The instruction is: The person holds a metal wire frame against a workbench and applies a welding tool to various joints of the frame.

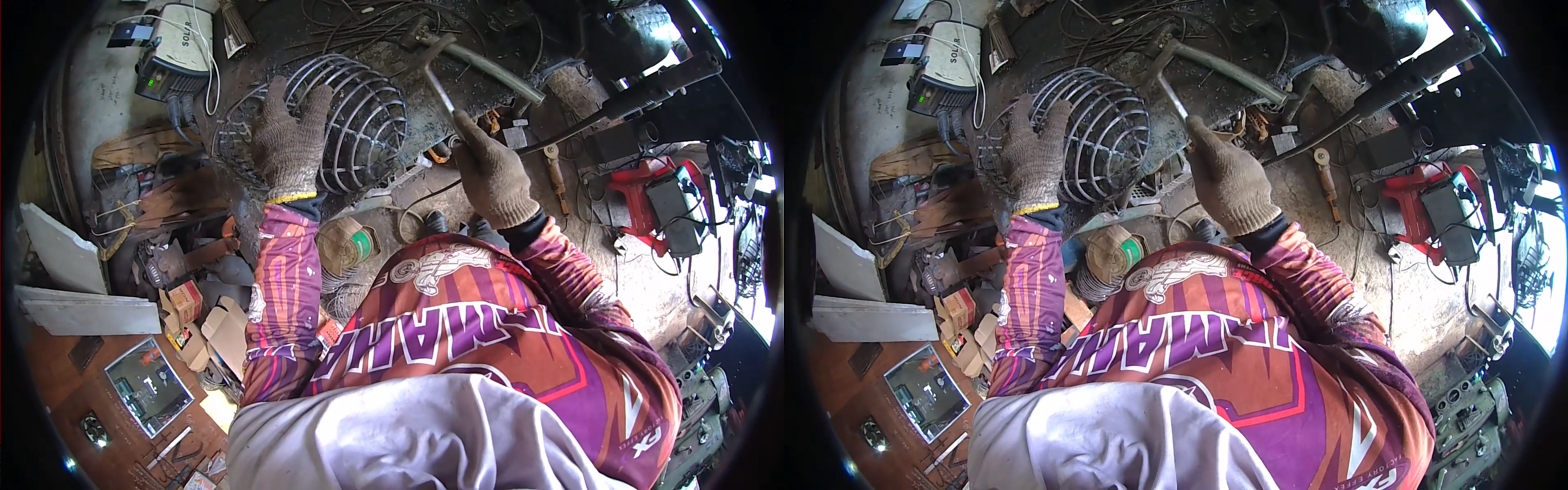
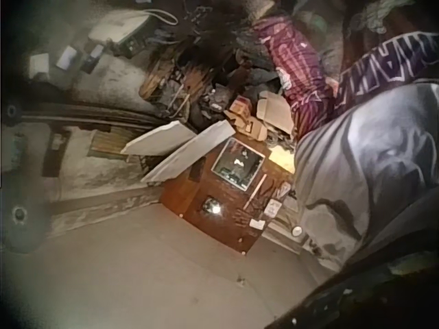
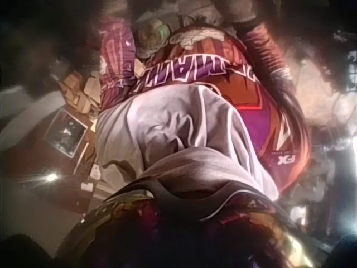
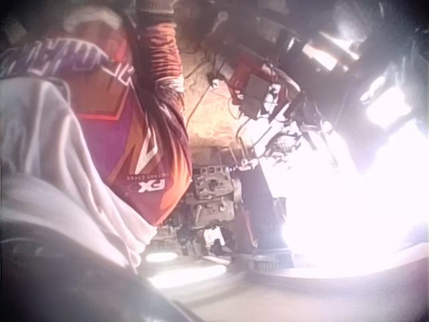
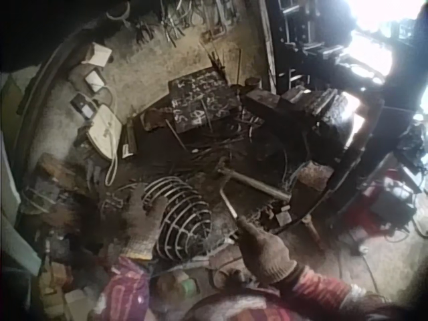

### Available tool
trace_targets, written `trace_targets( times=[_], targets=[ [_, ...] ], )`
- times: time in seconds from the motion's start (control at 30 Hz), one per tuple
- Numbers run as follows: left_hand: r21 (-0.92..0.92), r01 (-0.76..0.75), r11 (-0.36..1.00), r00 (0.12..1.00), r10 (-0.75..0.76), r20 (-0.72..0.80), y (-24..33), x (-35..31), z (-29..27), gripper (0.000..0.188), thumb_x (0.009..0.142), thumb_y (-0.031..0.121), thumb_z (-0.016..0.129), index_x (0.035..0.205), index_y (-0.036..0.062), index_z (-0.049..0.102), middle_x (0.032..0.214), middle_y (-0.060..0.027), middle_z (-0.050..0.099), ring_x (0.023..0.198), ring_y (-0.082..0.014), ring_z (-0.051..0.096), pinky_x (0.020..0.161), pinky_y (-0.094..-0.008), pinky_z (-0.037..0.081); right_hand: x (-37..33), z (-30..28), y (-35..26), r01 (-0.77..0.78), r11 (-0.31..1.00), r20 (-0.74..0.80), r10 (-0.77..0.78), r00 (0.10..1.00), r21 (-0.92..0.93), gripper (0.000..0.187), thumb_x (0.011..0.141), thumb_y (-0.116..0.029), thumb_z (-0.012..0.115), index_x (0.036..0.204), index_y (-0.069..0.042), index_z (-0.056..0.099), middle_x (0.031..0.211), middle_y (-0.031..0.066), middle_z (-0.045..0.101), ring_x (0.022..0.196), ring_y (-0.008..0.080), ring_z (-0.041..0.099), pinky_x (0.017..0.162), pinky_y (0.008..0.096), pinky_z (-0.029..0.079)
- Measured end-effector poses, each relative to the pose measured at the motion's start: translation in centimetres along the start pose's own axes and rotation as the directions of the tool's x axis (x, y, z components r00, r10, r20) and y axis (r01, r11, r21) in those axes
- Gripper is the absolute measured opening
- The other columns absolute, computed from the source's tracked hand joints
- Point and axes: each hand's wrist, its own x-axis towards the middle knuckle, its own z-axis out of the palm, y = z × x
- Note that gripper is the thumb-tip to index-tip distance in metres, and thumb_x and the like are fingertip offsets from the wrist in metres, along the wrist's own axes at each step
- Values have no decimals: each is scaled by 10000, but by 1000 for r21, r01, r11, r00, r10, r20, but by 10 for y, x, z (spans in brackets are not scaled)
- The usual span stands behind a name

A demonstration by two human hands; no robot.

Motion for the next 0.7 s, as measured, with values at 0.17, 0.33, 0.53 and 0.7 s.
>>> trace_targets(
  times=[0.17, 0.33, 0.53, 0.7],
  targets=[
    [23, 31, 999, 998, -32, 45, 6, 1, -4, 885, 845, 702, 721, 1472, 98, 561, 1455, -232, 594, 1341, -434, 561, 1122, -508, 434, -7, 2, 7, -52, 998, 101, 55, 993, -32, 471, 1002, -198, 621, 1462, -131, 546, 1031, 239, 727, 925, 438, 708, 779, 513, 560],
    [0, 36, 999, 998, -36, 51, 7, -1, -2, 884, 848, 704, 717, 1474, 99, 560, 1454, -232, 596, 1340, -428, 564, 1123, -503, 435, -22, -1, -3, -35, 999, -28, 35, 999, -6, 489, 1004, -205, 620, 1484, -188, 534, 953, 229, 715, 879, 446, 702, 741, 511, 558],
    [-19, -36, 999, 999, 35, -24, -7, 1, 7, 851, 858, 700, 700, 1444, 96, 576, 1381, -255, 630, 1271, -439, 606, 1067, -523, 479, -26, -2, 5, -53, 991, 92, 65, 994, -124, 523, 1008, -204, 619, 1517, -192, 498, 926, 217, 697, 853, 436, 703, 714, 506, 559],
    [1, -56, 998, 998, 56, -19, -2, 0, 3, 841, 871, 696, 687, 1446, 94, 573, 1376, -261, 630, 1261, -444, 609, 1056, -527, 483, -27, 1, 3, 38, 999, -122, -39, 992, -11, 517, 1011, -208, 614, 1512, -205, 488, 932, 220, 697, 858, 438, 703, 701, 525, 554]
  ],
)
